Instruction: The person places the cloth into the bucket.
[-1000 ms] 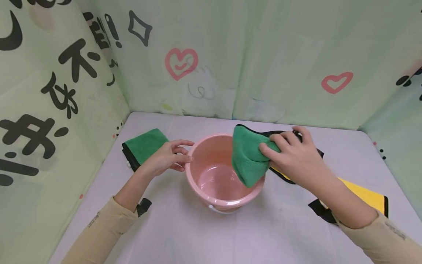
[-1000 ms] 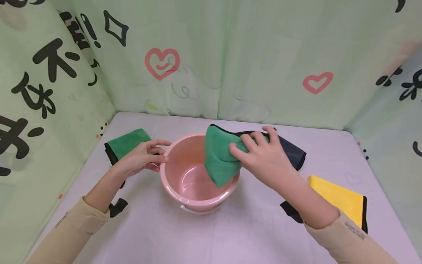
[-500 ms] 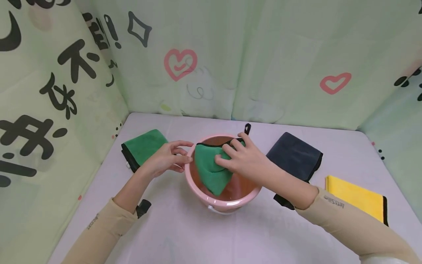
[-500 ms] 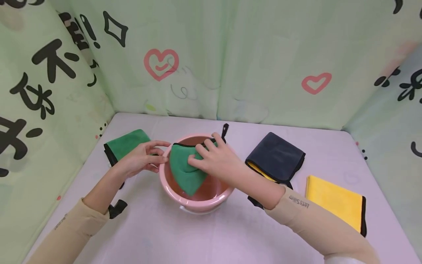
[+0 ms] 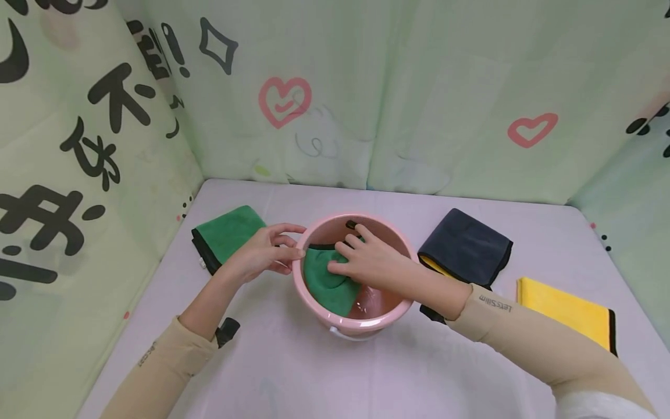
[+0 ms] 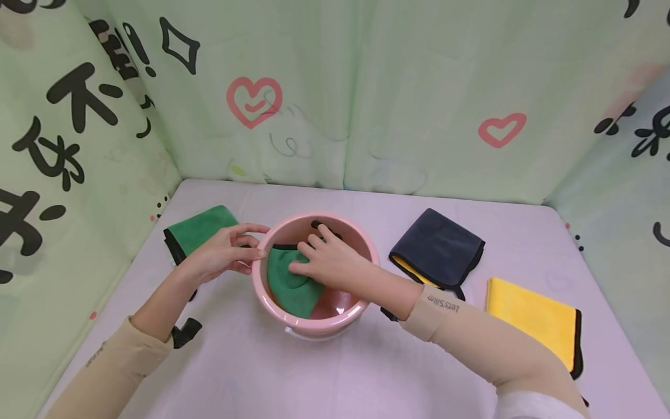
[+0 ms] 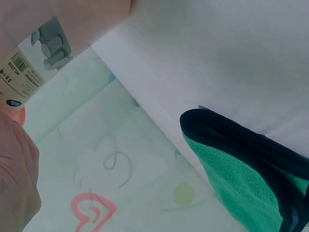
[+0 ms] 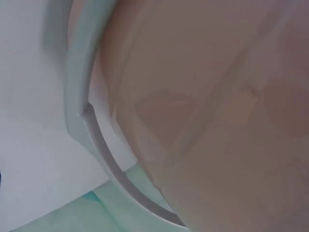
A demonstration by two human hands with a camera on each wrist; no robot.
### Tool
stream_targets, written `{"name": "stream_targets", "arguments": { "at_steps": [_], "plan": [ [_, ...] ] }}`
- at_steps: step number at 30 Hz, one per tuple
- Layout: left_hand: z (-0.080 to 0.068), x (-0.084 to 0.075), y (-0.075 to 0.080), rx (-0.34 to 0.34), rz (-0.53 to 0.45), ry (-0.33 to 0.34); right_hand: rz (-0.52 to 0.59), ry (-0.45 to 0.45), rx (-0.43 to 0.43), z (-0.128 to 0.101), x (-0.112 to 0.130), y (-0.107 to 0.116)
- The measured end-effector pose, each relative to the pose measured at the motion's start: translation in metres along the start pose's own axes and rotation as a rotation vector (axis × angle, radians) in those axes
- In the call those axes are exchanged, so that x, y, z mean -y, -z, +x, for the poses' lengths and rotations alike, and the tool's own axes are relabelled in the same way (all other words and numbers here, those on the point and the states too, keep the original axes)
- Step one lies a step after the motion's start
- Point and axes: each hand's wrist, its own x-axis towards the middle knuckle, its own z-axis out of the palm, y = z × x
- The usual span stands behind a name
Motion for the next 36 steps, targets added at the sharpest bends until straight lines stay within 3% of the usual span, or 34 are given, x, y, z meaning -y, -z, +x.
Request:
{"name": "stream_targets", "arguments": {
  "at_steps": [14,28,36],
  "plan": [
    [0.001,0.001,0.001,0.003,-0.006,0.000,-0.036,0.099,0.035,0.017,0.000,-0.016],
    [0.000,0.000,0.000,-0.006,0.007,0.000,0.041,0.160,0.336,0.030,-0.001,-0.018],
    [0.001,0.002,-0.001,0.001,-0.003,-0.009,0.069,0.145,0.481,0.031,0.003,-0.020]
  ]
}}
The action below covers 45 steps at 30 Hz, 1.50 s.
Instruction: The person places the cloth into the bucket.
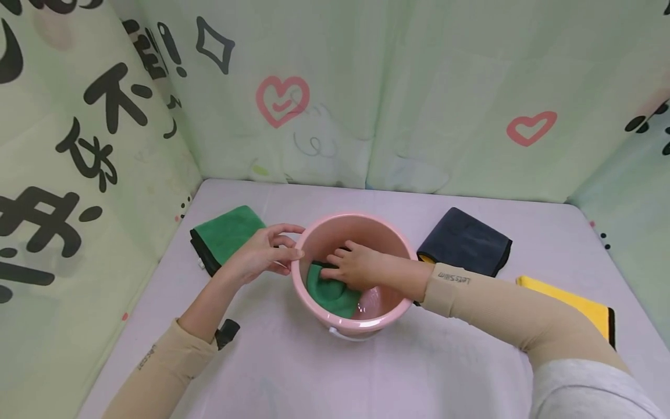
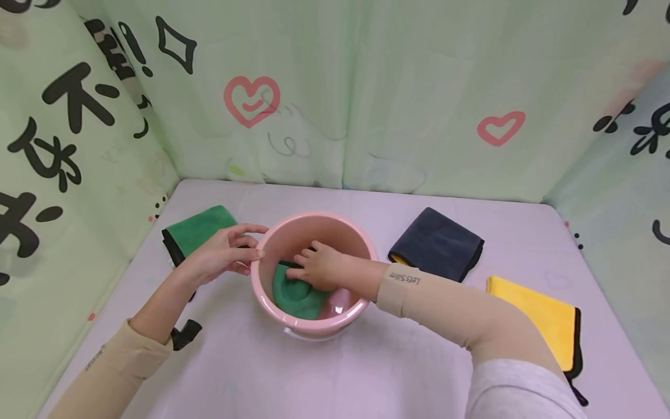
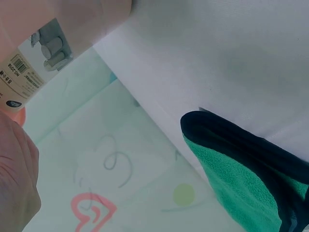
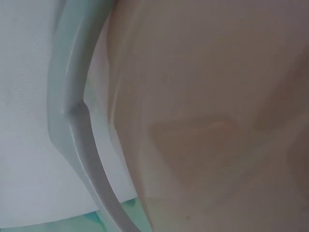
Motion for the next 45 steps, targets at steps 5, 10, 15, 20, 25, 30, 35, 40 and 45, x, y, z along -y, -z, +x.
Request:
{"name": "stream_targets", "arguments": {
  "at_steps": [5,10,15,20,25,30,35,40,45],
  "plan": [
    [0.000,0.000,-0.001,-0.008,0.005,0.000,-0.016,-0.006,0.053,0.002,0.001,0.001],
    [0.000,0.000,-0.001,-0.011,0.009,-0.003,-0.023,-0.021,0.010,0.001,0.000,0.000],
    [0.000,0.000,-0.001,-0.014,0.015,-0.003,-0.016,-0.036,-0.143,-0.005,-0.002,0.001],
    [0.001,0.000,-0.001,-0.016,0.013,-0.005,0.071,-0.060,-0.286,-0.023,-0.007,0.006],
    [0.001,0.000,-0.001,-0.015,0.007,-0.005,0.246,-0.126,-0.407,-0.055,-0.009,0.014],
    [0.000,0.002,0.000,-0.010,-0.011,-0.008,0.373,-0.289,-0.575,-0.101,-0.009,0.004],
    [0.000,0.002,0.000,-0.006,-0.014,-0.007,0.455,-0.524,-0.681,-0.149,-0.008,-0.031],
    [-0.001,0.003,0.000,-0.003,-0.022,-0.011,0.560,-0.754,-0.587,-0.189,-0.003,-0.071],
    [-0.001,0.003,0.000,-0.004,-0.027,-0.014,0.653,-0.986,-0.461,-0.224,0.009,-0.112]
  ]
}}
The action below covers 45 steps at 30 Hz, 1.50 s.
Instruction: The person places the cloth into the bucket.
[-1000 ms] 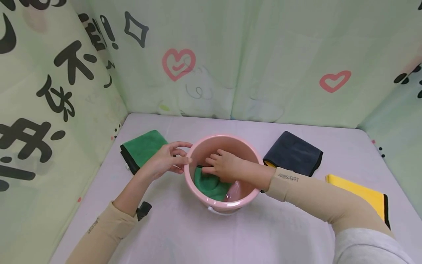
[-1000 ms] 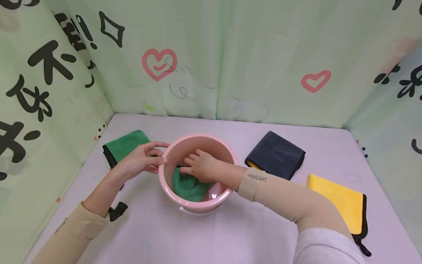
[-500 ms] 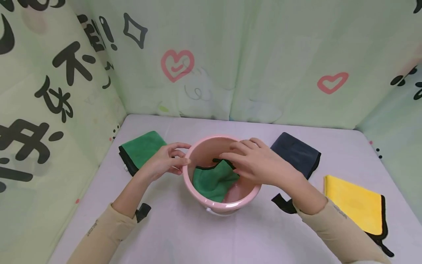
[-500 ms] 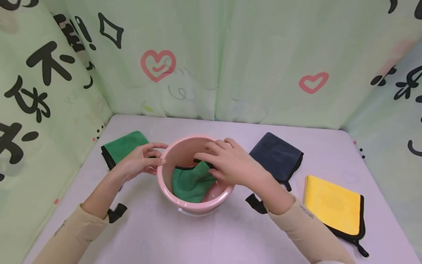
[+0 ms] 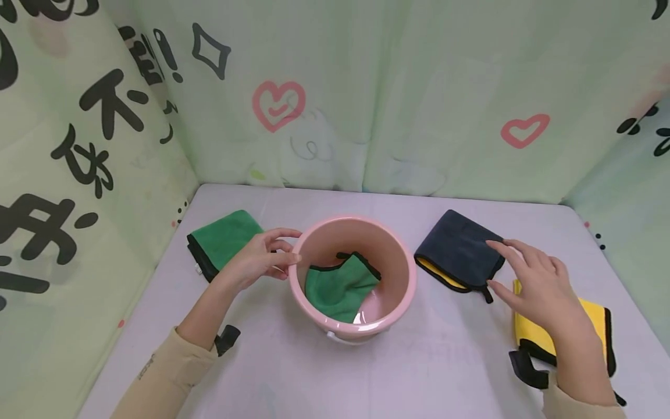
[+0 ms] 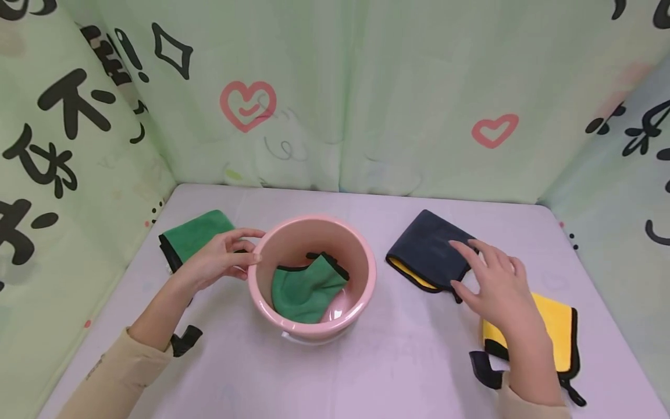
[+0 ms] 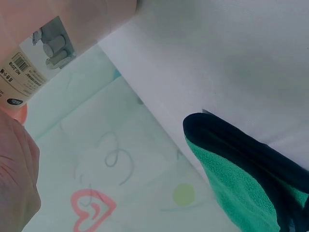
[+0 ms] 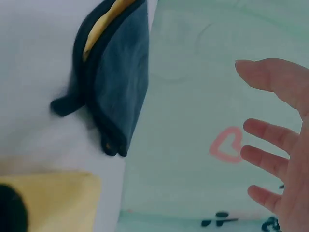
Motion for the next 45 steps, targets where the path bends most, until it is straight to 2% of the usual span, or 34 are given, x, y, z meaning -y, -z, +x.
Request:
{"name": "stream_targets", "arguments": {
  "at_steps": [5,10,14,20,27,34,39,45],
  "plan": [
    [0.000,0.000,0.000,0.002,0.011,-0.003,0.023,-0.208,0.004,-0.030,-0.038,-0.014],
    [0.000,0.000,-0.001,-0.002,0.016,-0.003,-0.005,-0.394,0.054,-0.053,-0.070,-0.027],
    [0.000,0.000,-0.001,-0.001,0.015,-0.007,-0.003,-0.495,0.106,-0.066,-0.093,-0.037],
    [0.000,0.000,-0.001,0.005,0.001,-0.011,0.028,-0.555,0.220,-0.084,-0.114,-0.050],
    [0.000,-0.001,-0.001,0.004,-0.003,-0.009,0.076,-0.657,0.350,-0.087,-0.116,-0.054],
    [0.000,-0.001,-0.001,-0.002,-0.001,-0.002,0.123,-0.661,0.471,-0.083,-0.117,-0.056],
    [0.000,0.000,-0.001,-0.006,0.001,0.003,0.106,-0.671,0.509,-0.079,-0.120,-0.061],
    [-0.001,-0.001,0.000,-0.011,0.010,0.000,0.087,-0.685,0.470,-0.073,-0.121,-0.065]
  ]
}}
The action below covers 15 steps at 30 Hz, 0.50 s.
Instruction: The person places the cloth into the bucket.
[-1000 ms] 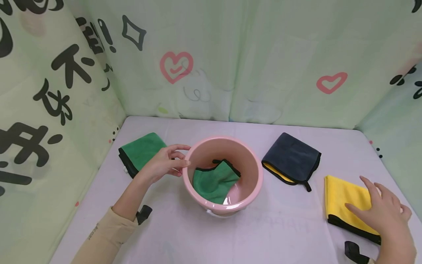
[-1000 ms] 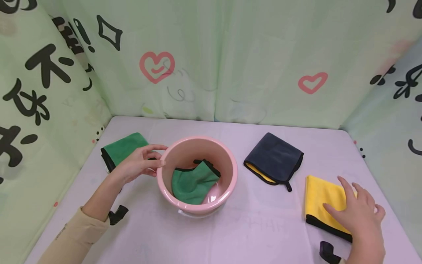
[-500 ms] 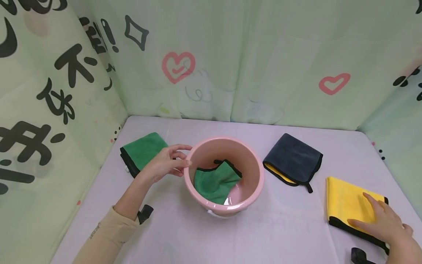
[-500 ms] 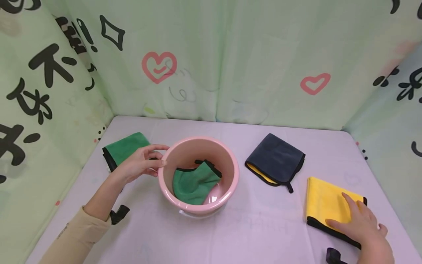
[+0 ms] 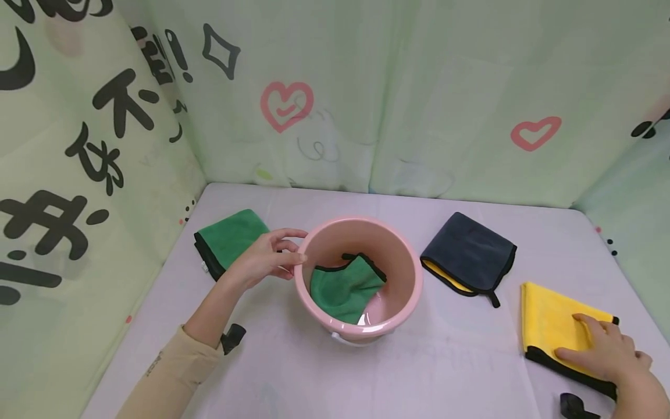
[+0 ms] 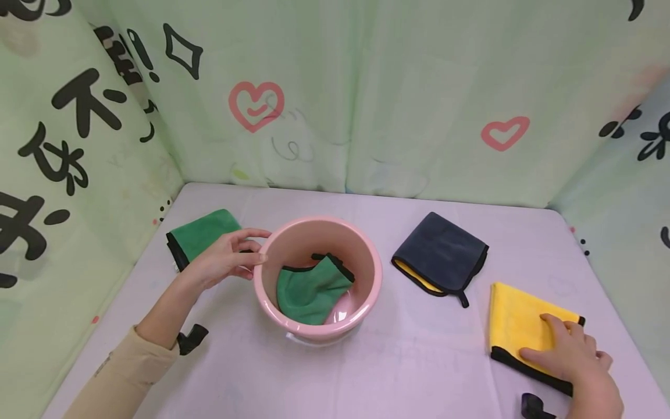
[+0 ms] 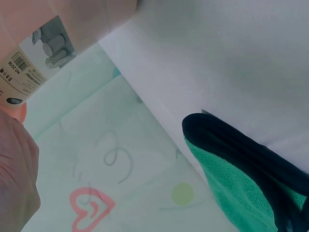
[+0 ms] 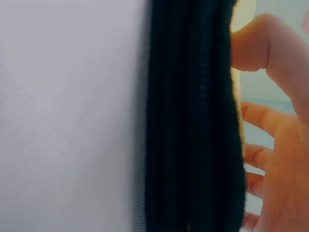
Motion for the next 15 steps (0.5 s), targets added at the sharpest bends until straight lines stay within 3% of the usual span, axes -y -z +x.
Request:
{"name": "stream_targets", "arguments": {
  "at_steps": [15],
  "plan": [
    [0.0018,0.0012,-0.0011,-0.008,0.020,-0.009,-0.003,0.041,-0.081,0.0060,0.0036,0.0043]
  ]
}}
